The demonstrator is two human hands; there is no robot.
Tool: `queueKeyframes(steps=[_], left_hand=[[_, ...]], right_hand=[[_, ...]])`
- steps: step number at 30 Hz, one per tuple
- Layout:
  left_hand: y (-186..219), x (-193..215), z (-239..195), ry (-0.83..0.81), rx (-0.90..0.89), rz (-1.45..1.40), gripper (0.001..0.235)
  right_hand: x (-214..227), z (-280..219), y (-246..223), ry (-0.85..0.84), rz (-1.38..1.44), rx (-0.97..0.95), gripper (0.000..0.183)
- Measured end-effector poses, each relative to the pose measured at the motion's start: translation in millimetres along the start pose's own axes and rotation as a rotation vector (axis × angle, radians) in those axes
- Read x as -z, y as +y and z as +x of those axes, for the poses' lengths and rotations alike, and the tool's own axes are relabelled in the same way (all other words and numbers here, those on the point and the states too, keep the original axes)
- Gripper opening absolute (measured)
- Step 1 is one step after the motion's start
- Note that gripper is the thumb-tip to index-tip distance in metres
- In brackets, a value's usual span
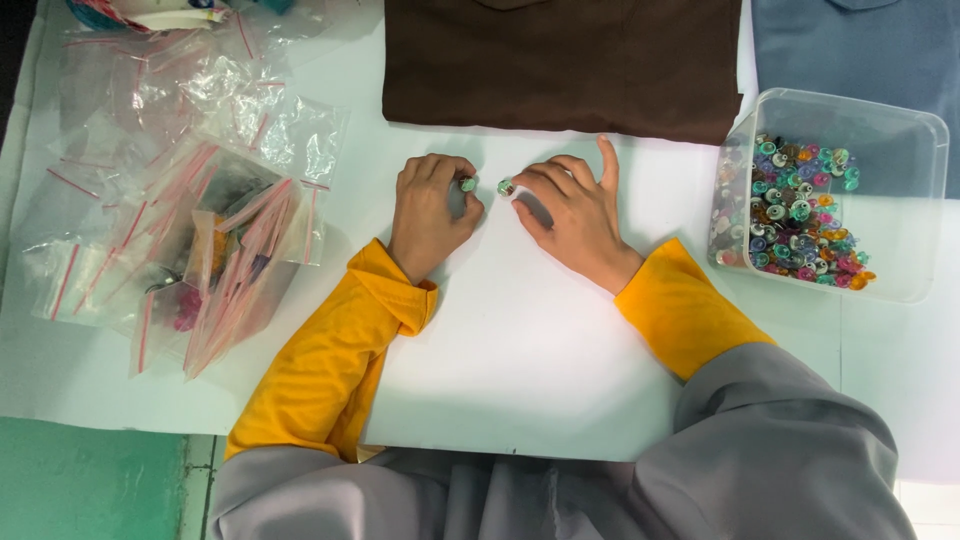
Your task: The person sorts small colorful buttons from a clear plastic container onto a white table, then places them into small zip-top bags. They repeat this process with different colored buttons, arranging them on the table before bagging them.
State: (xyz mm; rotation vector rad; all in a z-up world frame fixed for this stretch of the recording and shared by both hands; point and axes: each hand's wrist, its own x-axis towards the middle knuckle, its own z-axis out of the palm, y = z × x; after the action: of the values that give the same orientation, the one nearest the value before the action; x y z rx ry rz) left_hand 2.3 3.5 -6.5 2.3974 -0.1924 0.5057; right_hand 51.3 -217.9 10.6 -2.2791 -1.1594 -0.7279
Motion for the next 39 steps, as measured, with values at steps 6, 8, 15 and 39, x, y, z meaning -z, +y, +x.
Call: queueKeyframes(steps=[6,8,15,39], left_hand=[[7.4,4.1,1.0,-0.015,-0.025,0.04,0.033],[7.4,4.2,1.4,-0.017,-0.043,0.049,0.034],[11.7,3.7,2.8,-0.071,-0.148,0.084,0.034],[15.0,-10.0,12.8,-0.096,-0.193,0.142,0.03]], right_hand=[[22.8,-21.9,26.3,0.008,-0.06,-0.093,0.033],[30.3,-30.3,31.7,0.001,-0.073,-0.121,0.034],[43.6,-56.5,51.6,-0.032,-0.081,-0.192,0.036],[43.5,-38.7,38.5,-0.033,-0.094,-0.122,0.035]])
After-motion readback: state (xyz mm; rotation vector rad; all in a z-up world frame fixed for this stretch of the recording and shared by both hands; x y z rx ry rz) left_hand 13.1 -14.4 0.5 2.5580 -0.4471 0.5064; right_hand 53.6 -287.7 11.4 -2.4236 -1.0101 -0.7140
